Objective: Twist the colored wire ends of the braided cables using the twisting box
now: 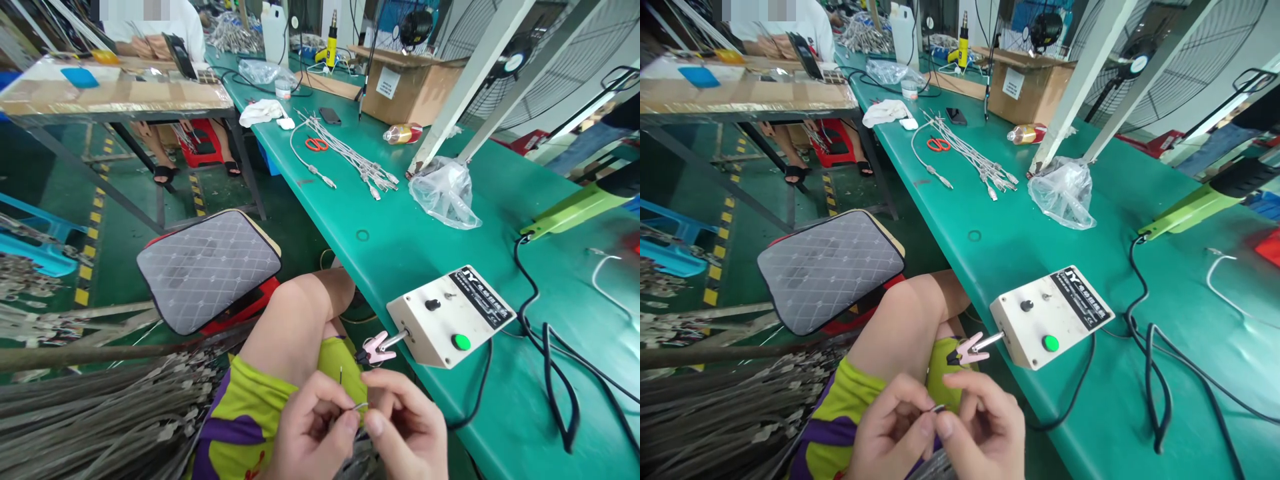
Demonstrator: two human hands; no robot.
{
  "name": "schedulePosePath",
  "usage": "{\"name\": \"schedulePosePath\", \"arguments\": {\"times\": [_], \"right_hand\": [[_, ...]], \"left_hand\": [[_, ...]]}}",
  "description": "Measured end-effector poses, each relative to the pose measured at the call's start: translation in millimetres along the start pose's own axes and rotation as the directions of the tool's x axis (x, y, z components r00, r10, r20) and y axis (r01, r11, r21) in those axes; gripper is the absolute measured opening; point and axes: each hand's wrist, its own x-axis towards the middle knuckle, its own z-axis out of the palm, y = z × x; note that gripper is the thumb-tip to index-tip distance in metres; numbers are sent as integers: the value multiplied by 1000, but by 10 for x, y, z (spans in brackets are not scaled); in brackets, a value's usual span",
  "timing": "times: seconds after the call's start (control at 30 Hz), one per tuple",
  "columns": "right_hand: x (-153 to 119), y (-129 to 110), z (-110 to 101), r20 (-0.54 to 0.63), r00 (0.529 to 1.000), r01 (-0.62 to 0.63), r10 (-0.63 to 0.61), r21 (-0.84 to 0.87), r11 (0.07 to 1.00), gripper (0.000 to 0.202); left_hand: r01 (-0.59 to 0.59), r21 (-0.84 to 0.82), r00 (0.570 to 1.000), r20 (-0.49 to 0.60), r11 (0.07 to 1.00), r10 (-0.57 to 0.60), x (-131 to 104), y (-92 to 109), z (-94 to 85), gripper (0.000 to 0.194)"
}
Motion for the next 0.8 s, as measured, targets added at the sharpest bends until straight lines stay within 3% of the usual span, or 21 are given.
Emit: {"name": "schedulePosePath", "arguments": {"times": [0.1,0.2,0.3,0.53,0.8], "right_hand": [[-38,-68,78,12,998,-64,66,-83,994,36],[-32,-80,67,-48,998,-43,40,-52,998,35],[-10,-55,40,-95,994,-46,48,26,999,36],[-19,-72,172,21,995,-95,95,-12,995,32],[28,12,165,-63,985,-164,162,-28,986,32]], "left_hand": [[-82,57,996,-17,995,83,-2,-6,10,47],[-137,117,986,-84,984,147,-16,-17,4,44],[-119,113,983,-125,986,133,-19,-26,-7,43],[-99,115,990,-84,988,109,30,-89,-26,41],[-173,146,976,-109,974,190,80,-155,-34,35]]}}
